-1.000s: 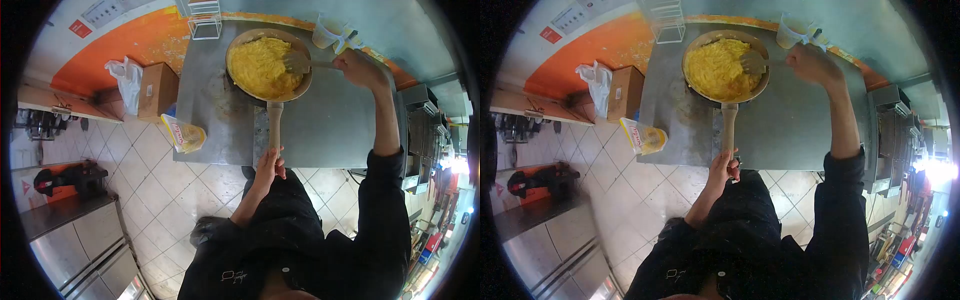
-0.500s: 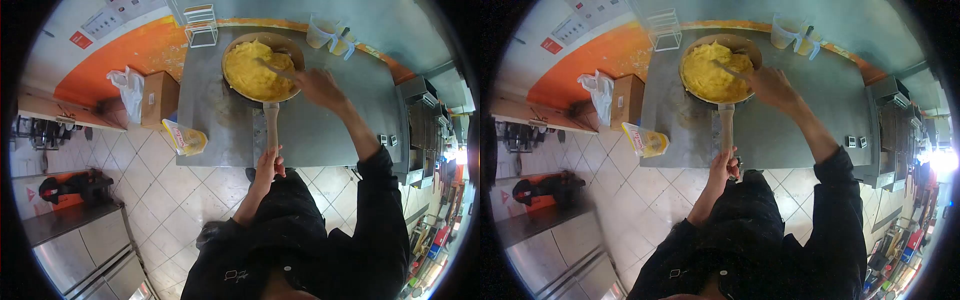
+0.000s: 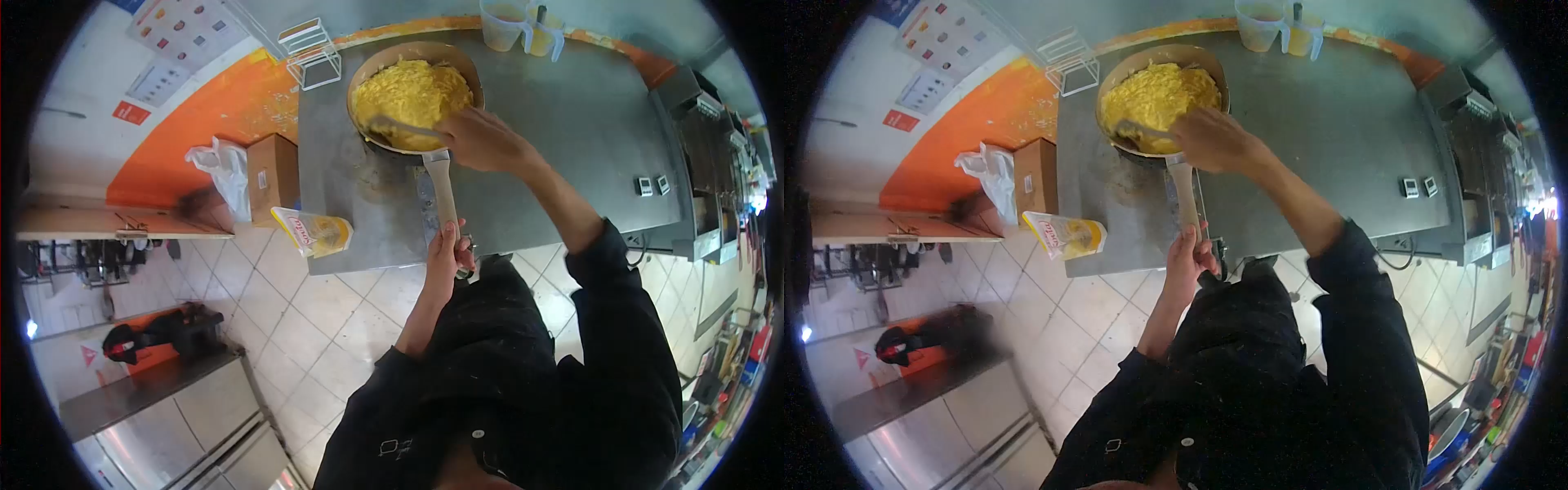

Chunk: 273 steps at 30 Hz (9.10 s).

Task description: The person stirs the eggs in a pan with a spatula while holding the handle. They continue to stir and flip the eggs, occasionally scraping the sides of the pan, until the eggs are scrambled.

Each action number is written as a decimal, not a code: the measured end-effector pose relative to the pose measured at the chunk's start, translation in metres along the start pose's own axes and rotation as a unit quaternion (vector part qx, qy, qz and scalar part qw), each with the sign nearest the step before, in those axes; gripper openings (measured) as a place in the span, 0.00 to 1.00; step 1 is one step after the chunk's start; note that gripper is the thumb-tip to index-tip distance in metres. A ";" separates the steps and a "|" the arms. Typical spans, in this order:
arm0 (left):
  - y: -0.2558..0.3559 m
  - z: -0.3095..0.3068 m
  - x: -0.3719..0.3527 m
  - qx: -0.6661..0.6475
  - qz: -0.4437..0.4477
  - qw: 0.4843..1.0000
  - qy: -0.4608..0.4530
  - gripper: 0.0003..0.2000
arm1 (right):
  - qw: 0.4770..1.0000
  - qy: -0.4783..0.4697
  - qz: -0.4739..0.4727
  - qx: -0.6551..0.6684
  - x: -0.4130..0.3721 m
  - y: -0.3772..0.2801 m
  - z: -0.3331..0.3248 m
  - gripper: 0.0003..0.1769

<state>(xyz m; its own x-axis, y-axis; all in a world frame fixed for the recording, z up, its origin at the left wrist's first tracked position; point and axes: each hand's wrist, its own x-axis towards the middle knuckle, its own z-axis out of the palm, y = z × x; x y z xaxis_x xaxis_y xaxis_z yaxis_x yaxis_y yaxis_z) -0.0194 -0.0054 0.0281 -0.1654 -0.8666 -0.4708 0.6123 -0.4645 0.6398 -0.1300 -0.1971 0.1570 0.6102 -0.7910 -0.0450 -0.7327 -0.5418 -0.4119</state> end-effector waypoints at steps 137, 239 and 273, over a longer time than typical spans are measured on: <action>-0.020 -0.007 -0.004 -0.018 0.084 0.995 0.054 0.21 | 0.964 -0.159 0.037 -0.208 0.040 0.046 -0.087 0.17; -0.005 -0.008 -0.014 -0.003 0.030 0.999 0.042 0.23 | 0.983 -0.034 0.082 -0.163 -0.031 0.005 -0.008 0.24; -0.102 -0.078 -0.045 0.157 -0.056 0.938 0.305 0.18 | 0.974 -0.104 -0.023 -0.199 -0.005 0.052 -0.015 0.21</action>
<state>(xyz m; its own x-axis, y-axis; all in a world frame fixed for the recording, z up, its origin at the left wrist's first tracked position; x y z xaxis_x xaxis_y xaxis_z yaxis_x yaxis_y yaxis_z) -0.0143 0.0952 -0.0631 0.3162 -0.5889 -0.7438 0.3442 -0.6594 0.6684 -0.1761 -0.2253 0.1491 0.6634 -0.7101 -0.2358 -0.7359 -0.6762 -0.0342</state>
